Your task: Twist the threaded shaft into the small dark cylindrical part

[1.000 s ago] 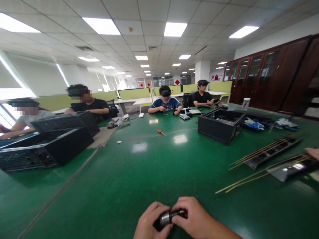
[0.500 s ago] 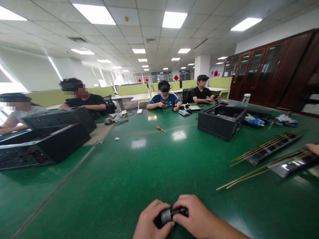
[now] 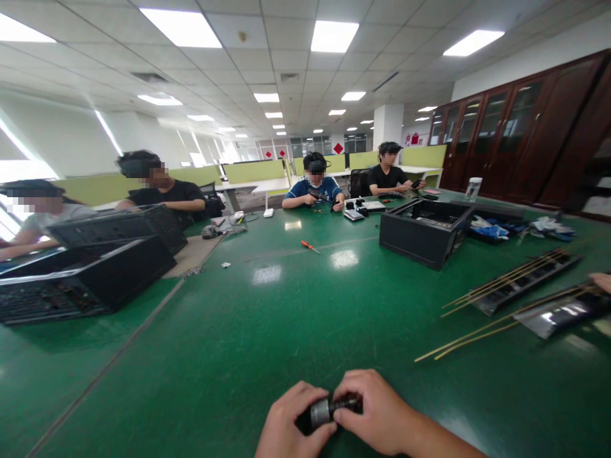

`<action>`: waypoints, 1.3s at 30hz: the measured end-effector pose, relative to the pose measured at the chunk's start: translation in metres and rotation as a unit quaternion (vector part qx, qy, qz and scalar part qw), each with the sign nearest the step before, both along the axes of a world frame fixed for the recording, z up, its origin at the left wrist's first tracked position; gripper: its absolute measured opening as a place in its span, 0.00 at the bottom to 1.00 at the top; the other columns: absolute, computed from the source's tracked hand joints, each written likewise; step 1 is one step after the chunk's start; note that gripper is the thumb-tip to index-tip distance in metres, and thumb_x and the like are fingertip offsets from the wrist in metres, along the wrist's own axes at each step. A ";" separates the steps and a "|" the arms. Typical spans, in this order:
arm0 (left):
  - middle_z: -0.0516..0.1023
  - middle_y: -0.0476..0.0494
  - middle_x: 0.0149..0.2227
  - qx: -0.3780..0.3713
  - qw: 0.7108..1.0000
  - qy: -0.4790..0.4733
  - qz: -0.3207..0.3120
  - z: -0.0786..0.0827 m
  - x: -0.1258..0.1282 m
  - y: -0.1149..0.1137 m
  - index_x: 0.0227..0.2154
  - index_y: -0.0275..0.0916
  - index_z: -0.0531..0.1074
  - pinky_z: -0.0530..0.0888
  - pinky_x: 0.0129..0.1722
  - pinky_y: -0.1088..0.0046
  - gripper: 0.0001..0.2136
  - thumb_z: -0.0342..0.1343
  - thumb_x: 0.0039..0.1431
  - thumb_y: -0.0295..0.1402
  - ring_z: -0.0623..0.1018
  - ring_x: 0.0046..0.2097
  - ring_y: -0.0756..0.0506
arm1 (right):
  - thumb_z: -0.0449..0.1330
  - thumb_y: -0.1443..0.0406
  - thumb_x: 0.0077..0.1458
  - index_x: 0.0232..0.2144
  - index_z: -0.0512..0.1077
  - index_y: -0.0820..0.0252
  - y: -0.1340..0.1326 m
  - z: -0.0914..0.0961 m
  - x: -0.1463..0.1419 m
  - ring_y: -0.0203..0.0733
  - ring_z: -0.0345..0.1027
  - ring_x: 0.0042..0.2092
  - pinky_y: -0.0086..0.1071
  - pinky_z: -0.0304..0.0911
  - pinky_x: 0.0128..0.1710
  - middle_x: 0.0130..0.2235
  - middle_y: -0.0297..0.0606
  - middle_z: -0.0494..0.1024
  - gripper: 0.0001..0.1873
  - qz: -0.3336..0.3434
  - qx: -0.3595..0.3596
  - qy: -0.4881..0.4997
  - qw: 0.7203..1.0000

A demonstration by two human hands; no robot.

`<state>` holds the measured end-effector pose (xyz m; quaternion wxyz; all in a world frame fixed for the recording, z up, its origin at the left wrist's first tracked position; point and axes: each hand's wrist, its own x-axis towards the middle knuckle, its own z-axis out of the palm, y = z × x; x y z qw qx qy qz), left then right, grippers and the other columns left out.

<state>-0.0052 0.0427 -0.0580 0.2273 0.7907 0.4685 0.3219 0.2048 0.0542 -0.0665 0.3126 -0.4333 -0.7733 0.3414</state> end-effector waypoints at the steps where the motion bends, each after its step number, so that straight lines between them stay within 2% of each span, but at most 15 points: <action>1: 0.81 0.49 0.34 -0.001 1.000 -0.001 0.002 0.000 0.000 0.000 0.38 0.45 0.81 0.75 0.37 0.74 0.12 0.70 0.50 0.29 0.82 0.36 0.45 | 0.65 0.68 0.50 0.34 0.80 0.57 0.000 0.000 0.000 0.39 0.71 0.35 0.29 0.59 0.36 0.32 0.33 0.78 0.08 0.001 0.000 -0.003 1.000; 11: 0.81 0.48 0.34 0.008 1.000 0.016 0.002 -0.001 0.000 -0.002 0.39 0.45 0.80 0.76 0.38 0.73 0.11 0.70 0.52 0.32 0.82 0.37 0.45 | 0.66 0.68 0.49 0.34 0.80 0.57 0.001 0.006 0.004 0.38 0.70 0.34 0.28 0.58 0.36 0.31 0.32 0.77 0.07 0.012 0.005 -0.011 1.000; 21: 0.82 0.50 0.34 0.020 1.000 0.005 0.009 0.004 0.001 -0.005 0.38 0.46 0.81 0.77 0.37 0.75 0.11 0.70 0.51 0.31 0.82 0.36 0.46 | 0.65 0.67 0.51 0.35 0.80 0.57 0.000 0.012 0.005 0.39 0.70 0.34 0.29 0.60 0.36 0.32 0.33 0.77 0.07 0.014 -0.004 -0.024 1.000; 29: 0.82 0.51 0.33 0.029 0.999 0.009 0.013 0.008 0.001 -0.006 0.39 0.46 0.81 0.77 0.37 0.75 0.11 0.70 0.51 0.31 0.82 0.36 0.46 | 0.65 0.68 0.51 0.36 0.80 0.57 0.001 0.009 0.005 0.39 0.70 0.36 0.29 0.59 0.37 0.33 0.33 0.78 0.07 0.016 -0.002 -0.028 0.999; 39: 0.82 0.50 0.34 0.057 0.998 0.003 0.034 0.003 -0.003 0.001 0.39 0.46 0.81 0.79 0.38 0.76 0.12 0.71 0.50 0.31 0.83 0.36 0.46 | 0.63 0.69 0.53 0.37 0.79 0.57 0.000 0.013 0.004 0.39 0.70 0.37 0.28 0.60 0.38 0.35 0.34 0.78 0.08 -0.001 -0.015 -0.005 1.000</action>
